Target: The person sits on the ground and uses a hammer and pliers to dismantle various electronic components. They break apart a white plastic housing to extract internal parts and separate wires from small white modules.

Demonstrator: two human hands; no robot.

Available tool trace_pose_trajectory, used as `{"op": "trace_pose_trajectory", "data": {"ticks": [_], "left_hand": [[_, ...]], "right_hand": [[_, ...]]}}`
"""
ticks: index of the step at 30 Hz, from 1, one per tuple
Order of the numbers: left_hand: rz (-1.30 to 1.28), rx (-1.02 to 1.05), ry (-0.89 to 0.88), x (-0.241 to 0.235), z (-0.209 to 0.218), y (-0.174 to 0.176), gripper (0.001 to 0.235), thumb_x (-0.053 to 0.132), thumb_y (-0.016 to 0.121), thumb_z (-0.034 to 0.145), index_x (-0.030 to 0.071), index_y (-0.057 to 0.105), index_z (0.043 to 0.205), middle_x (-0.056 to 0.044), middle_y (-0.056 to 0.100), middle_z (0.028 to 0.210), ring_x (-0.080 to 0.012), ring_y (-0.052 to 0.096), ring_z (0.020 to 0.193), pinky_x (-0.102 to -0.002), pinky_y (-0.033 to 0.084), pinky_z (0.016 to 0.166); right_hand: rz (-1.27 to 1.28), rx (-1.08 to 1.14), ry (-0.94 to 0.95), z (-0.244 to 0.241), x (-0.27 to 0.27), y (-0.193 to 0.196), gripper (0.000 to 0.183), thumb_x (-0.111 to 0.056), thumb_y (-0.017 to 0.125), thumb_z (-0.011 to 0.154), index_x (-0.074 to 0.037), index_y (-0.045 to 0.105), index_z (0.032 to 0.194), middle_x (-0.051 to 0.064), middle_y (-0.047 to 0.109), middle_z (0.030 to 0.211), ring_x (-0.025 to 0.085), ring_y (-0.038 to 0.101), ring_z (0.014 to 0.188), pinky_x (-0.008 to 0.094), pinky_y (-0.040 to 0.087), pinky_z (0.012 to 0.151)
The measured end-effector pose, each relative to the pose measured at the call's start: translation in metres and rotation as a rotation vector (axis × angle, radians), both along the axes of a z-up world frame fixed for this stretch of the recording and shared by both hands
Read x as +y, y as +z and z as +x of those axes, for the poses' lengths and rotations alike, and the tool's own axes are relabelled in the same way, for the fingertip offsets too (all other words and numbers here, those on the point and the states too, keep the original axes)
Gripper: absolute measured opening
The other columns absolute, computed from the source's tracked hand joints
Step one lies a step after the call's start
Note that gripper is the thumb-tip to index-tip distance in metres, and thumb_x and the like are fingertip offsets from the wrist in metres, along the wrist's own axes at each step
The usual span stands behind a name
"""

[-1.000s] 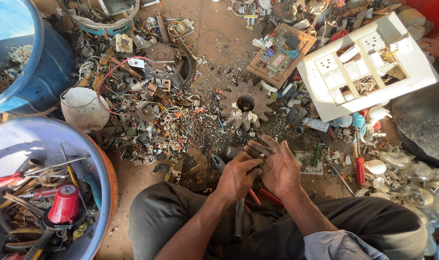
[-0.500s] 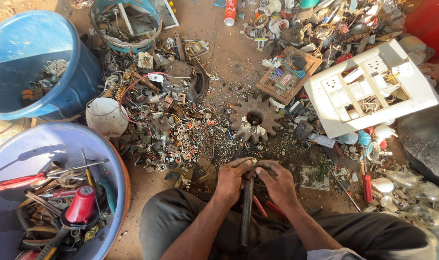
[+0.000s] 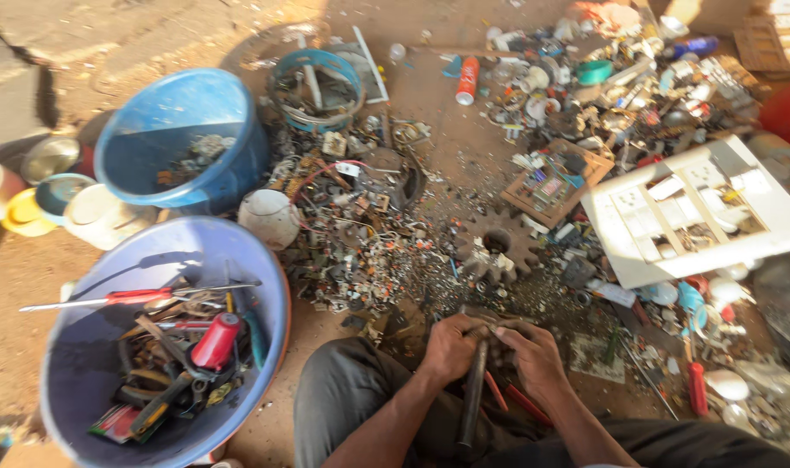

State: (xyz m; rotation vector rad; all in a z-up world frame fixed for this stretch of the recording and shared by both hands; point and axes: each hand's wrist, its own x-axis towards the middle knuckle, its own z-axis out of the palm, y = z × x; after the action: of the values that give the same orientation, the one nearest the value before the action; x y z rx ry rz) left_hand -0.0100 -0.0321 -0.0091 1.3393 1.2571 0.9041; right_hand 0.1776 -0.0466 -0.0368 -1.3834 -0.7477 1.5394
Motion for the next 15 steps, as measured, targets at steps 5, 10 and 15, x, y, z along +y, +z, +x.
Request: {"op": "trace_pose_trajectory", "data": {"ticks": [5, 10, 15], "left_hand": [[0.211, 0.033, -0.06, -0.01, -0.004, 0.006, 0.021, 0.01, 0.074, 0.089, 0.005, 0.077, 0.109, -0.016, 0.075, 0.108, -0.0293, 0.074, 0.096, -0.037, 0.059, 0.086], [0.31, 0.075, -0.199, -0.013, -0.004, -0.006, 0.023, 0.006, 0.071, 0.088, 0.006, 0.078, 0.11, -0.015, 0.075, 0.109, -0.0305, 0.073, 0.099, -0.038, 0.059, 0.091], [0.448, -0.032, -0.253, -0.011, -0.002, -0.024, 0.025, 0.001, 0.066, 0.085, 0.004, 0.076, 0.108, -0.014, 0.074, 0.116, -0.0308, 0.071, 0.108, -0.039, 0.058, 0.101]], "right_hand": [[-0.051, 0.168, 0.028, 0.019, 0.0, -0.04, 0.015, -0.004, 0.067, 0.091, 0.005, 0.072, 0.101, 0.009, 0.072, 0.085, 0.019, 0.066, 0.072, 0.034, 0.051, 0.064], [0.494, -0.563, 0.473, 0.048, 0.001, -0.069, 0.024, -0.002, 0.057, 0.089, 0.001, 0.071, 0.108, 0.009, 0.074, 0.104, 0.018, 0.072, 0.09, 0.033, 0.058, 0.077], [-0.059, -0.233, -0.086, 0.025, 0.027, -0.085, 0.03, -0.01, 0.063, 0.09, 0.0, 0.07, 0.117, 0.013, 0.076, 0.105, 0.02, 0.073, 0.093, 0.035, 0.057, 0.083]]}}
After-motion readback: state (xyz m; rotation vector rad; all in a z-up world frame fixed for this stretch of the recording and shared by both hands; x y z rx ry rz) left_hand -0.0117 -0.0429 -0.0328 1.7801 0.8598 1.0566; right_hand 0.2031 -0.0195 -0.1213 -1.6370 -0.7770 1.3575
